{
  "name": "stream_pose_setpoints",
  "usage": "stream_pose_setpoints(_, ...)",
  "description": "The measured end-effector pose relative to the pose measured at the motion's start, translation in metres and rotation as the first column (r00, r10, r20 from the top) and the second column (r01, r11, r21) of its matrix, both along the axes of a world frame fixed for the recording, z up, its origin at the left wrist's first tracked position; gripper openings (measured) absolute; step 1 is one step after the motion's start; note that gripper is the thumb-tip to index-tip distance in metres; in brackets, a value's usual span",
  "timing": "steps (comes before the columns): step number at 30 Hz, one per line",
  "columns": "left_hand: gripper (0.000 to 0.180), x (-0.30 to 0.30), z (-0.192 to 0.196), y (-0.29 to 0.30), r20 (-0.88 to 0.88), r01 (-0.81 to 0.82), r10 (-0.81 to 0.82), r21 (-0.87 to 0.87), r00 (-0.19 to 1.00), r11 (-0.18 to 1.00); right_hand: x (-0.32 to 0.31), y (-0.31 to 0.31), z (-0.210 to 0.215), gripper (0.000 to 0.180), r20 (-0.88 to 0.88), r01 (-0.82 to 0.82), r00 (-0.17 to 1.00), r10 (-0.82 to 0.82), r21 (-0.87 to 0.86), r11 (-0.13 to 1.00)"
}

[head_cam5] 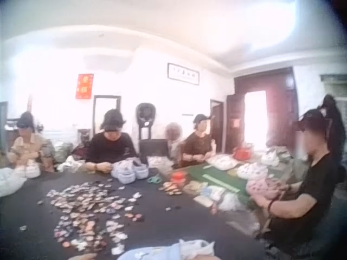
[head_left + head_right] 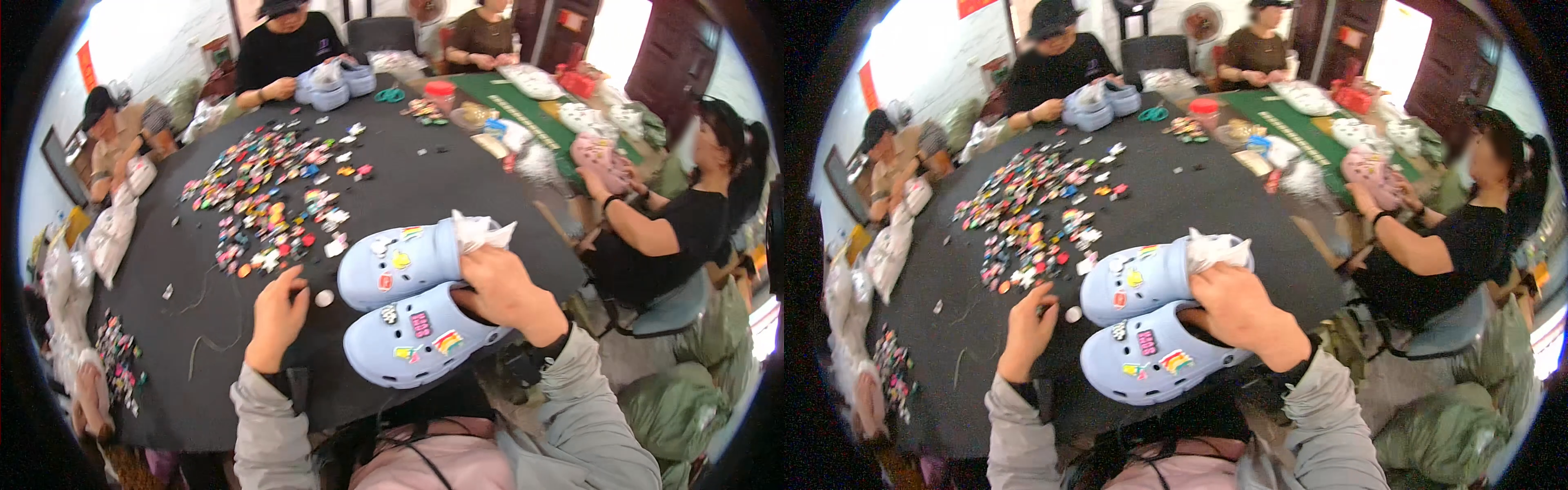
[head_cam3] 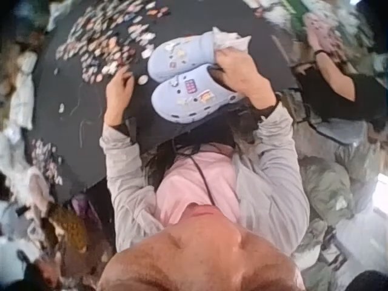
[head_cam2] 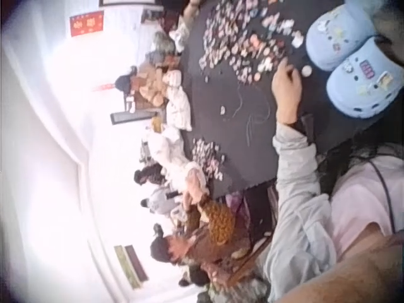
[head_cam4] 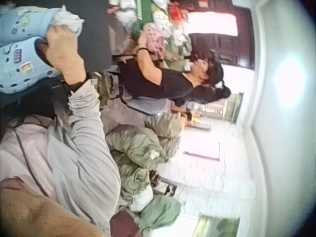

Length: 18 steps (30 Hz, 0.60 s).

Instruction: Decorating foam clogs with decorative charms and packing them into bags.

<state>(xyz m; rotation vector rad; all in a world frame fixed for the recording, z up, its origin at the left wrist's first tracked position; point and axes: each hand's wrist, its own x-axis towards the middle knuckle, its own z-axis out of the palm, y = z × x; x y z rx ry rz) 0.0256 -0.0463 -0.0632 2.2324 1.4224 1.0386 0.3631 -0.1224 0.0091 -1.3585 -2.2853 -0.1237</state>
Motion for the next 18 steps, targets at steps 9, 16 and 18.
stream_pose_setpoints(9,0.025,0.017,0.018,-0.014,-0.052,0.104,-0.103,0.027,0.993,0.994,0.154,0.016,0.026,0.025,0.022,0.618,0.736,-0.676,0.386,0.685)
stream_pose_setpoints(16,0.026,0.014,0.021,-0.016,-0.172,0.106,-0.101,0.021,0.98,0.994,0.27,0.039,-0.022,0.028,-0.067,0.898,0.384,-0.921,0.257,0.356)
stream_pose_setpoints(18,0.03,0.013,0.022,-0.019,-0.213,0.113,-0.108,0.011,0.971,0.994,0.283,0.047,-0.037,0.028,-0.078,0.917,0.354,-0.932,0.225,0.329)
